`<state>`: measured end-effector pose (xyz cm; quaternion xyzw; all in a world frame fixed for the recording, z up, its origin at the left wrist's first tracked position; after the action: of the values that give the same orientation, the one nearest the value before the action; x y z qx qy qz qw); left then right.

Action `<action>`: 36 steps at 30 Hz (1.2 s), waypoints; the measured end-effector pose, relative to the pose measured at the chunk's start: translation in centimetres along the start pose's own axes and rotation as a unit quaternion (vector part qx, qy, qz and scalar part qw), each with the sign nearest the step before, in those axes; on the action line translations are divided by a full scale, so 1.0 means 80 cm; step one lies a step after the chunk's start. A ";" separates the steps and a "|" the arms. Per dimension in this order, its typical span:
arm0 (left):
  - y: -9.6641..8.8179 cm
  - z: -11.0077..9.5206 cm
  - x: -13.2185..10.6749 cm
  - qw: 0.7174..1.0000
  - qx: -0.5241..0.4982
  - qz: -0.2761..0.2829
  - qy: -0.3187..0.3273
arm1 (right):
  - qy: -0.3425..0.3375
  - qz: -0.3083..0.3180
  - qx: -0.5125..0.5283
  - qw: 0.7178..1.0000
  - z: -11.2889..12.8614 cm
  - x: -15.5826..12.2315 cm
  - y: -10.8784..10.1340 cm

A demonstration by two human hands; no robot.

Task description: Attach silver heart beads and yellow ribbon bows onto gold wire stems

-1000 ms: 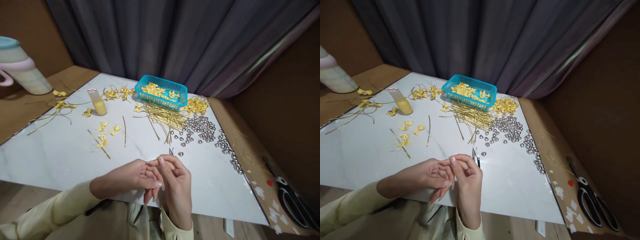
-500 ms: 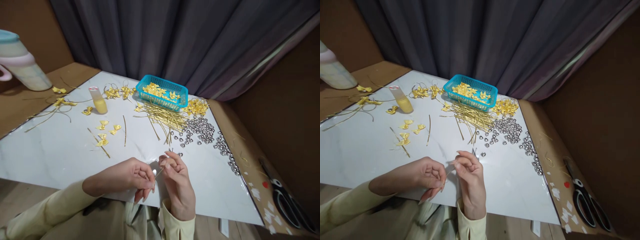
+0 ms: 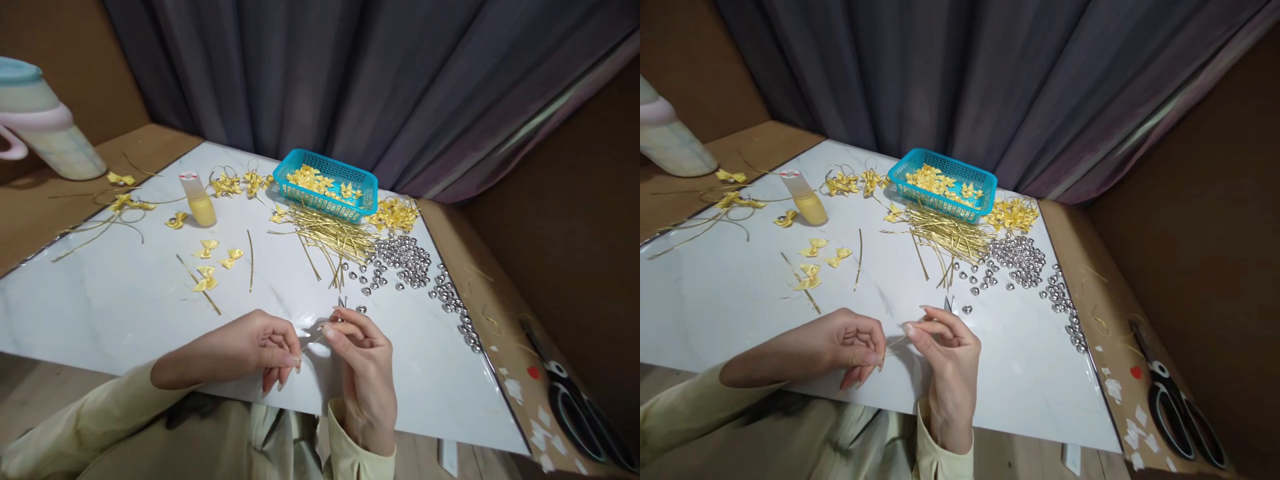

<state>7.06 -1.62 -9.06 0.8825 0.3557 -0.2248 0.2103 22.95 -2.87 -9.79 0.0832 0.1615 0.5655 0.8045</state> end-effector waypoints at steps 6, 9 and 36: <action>-0.011 -0.005 -0.001 0.995 0.075 -0.066 0.002 | -0.078 0.024 -0.056 0.995 -0.005 0.002 -0.002; -0.020 -0.009 -0.003 0.984 0.143 -0.104 0.011 | -0.110 0.057 -0.066 0.990 -0.005 0.005 0.001; -0.085 -0.091 -0.029 0.803 0.553 -0.113 0.193 | -0.289 0.200 -0.452 0.820 0.049 0.022 0.062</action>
<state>2.42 5.48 -3.34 0.8276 0.3019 -0.2309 -0.4130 20.54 0.69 -4.87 -0.0995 -0.3723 0.6737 0.6305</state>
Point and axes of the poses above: each hand's wrist, its own x-axis towards the middle knuckle, its own y-axis out of the palm, z = x × y, the point moved 4 cm from there along x, towards the middle knuckle, and after that the axes turned 7 degrees about -y, right-handed, at the moved point
